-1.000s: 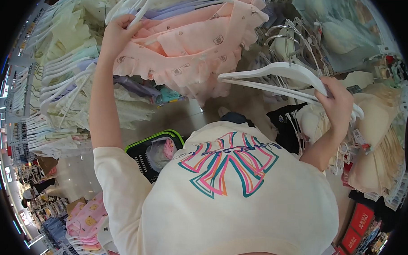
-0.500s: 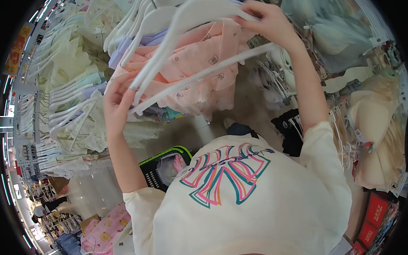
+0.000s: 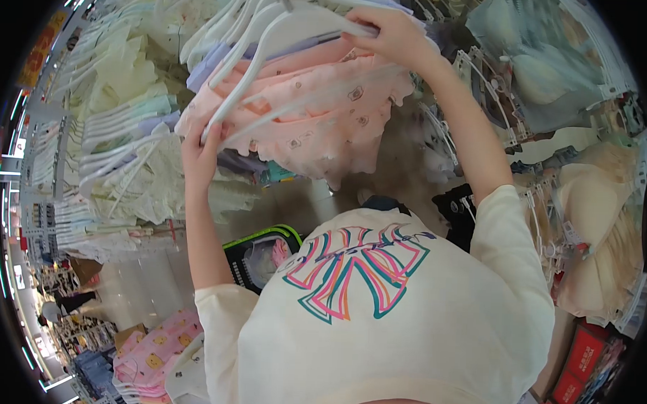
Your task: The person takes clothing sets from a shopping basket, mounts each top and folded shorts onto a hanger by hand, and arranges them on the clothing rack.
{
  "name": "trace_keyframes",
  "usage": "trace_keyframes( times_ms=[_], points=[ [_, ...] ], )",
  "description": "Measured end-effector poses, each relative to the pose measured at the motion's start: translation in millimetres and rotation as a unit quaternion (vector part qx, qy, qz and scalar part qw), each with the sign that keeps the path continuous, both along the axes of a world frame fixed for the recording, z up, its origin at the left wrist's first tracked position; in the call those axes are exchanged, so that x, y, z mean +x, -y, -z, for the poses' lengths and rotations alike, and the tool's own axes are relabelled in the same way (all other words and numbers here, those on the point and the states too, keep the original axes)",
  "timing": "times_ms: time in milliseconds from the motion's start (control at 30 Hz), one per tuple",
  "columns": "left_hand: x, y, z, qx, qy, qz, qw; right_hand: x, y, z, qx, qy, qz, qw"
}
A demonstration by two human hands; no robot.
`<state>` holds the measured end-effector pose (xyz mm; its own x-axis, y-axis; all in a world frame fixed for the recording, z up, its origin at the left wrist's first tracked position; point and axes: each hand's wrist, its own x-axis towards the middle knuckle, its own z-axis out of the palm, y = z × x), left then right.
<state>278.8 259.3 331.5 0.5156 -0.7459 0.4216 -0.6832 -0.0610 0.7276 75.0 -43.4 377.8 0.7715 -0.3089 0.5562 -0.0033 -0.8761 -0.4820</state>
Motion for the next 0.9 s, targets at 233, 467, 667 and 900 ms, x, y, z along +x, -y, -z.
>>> trace_keyframes(
  times_ms=[233,467,667,900],
  points=[
    [2.6,16.9,24.5,-0.095,-0.028,-0.100,0.990,3.3,-2.3,6.4,-0.108,0.099,0.020,0.989],
    [3.5,-54.9,68.1,-0.130,-0.104,-0.209,0.964,-8.1,-35.3,32.8,-0.274,0.294,0.135,0.905],
    [-45.5,-221.5,234.6,-0.104,-0.328,-0.504,0.793,-36.0,-104.7,128.0,-0.078,0.158,-0.076,0.981],
    [-204.5,-280.4,401.9,0.343,-0.395,-0.512,0.681,-21.9,-137.4,268.7,0.188,-0.313,-0.192,0.911]
  ],
)
